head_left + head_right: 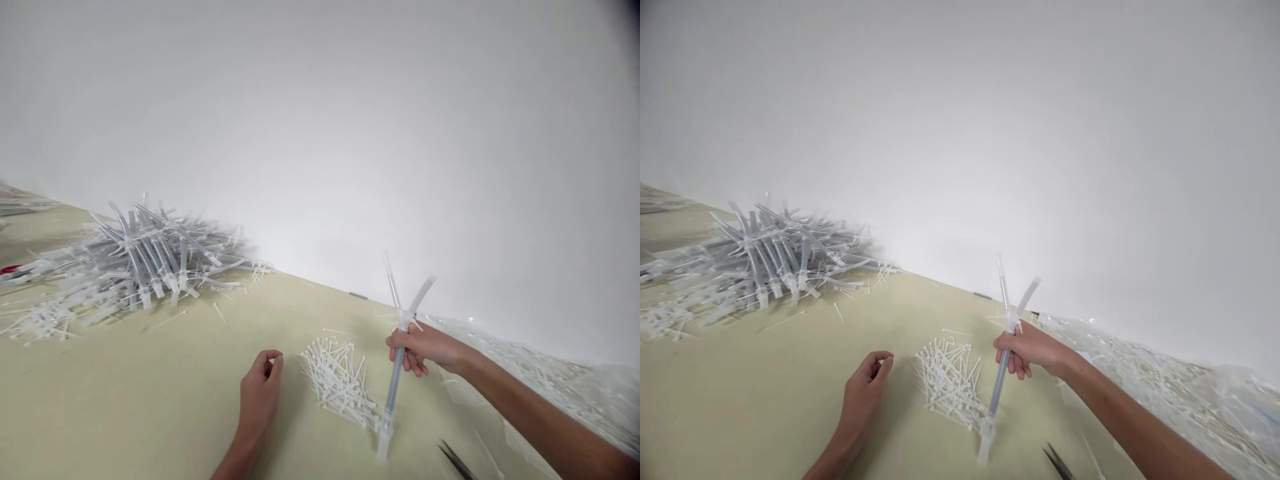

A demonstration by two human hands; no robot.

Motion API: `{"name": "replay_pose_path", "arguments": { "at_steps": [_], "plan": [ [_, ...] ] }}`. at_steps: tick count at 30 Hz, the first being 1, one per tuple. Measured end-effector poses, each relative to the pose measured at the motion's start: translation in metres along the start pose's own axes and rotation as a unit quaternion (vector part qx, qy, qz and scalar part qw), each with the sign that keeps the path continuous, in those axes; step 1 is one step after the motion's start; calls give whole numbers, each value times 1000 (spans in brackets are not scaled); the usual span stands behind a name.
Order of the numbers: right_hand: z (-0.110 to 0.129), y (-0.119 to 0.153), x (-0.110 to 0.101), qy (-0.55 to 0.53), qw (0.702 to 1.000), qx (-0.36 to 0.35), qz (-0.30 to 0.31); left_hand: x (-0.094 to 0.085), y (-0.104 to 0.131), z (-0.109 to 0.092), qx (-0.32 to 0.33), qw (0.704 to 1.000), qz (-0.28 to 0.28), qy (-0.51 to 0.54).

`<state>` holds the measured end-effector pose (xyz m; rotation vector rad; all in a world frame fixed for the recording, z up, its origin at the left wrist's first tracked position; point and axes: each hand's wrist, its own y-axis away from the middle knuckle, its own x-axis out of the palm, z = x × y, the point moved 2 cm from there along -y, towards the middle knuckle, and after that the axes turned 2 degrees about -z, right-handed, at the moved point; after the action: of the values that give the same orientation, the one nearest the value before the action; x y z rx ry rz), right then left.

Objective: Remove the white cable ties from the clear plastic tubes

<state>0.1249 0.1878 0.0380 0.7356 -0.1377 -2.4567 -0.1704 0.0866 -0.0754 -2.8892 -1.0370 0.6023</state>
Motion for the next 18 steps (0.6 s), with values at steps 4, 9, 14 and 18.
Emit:
{"name": "replay_pose_path", "arguments": {
  "at_steps": [4, 9, 14, 18],
  "plan": [
    [0, 1, -5, 3, 1000, -5, -31, 1, 0, 1, 6, 1000, 4, -2],
    [0, 5, -9, 13, 999, -2, -37, 1, -1, 0, 4, 1000, 7, -7],
    [1, 11, -7, 8, 999, -1, -52, 1, 0, -2, 5, 1000, 8, -3],
    [0, 13, -5, -10, 999, -11, -51, 1, 0, -3, 7, 1000, 10, -1]
  ]
}}
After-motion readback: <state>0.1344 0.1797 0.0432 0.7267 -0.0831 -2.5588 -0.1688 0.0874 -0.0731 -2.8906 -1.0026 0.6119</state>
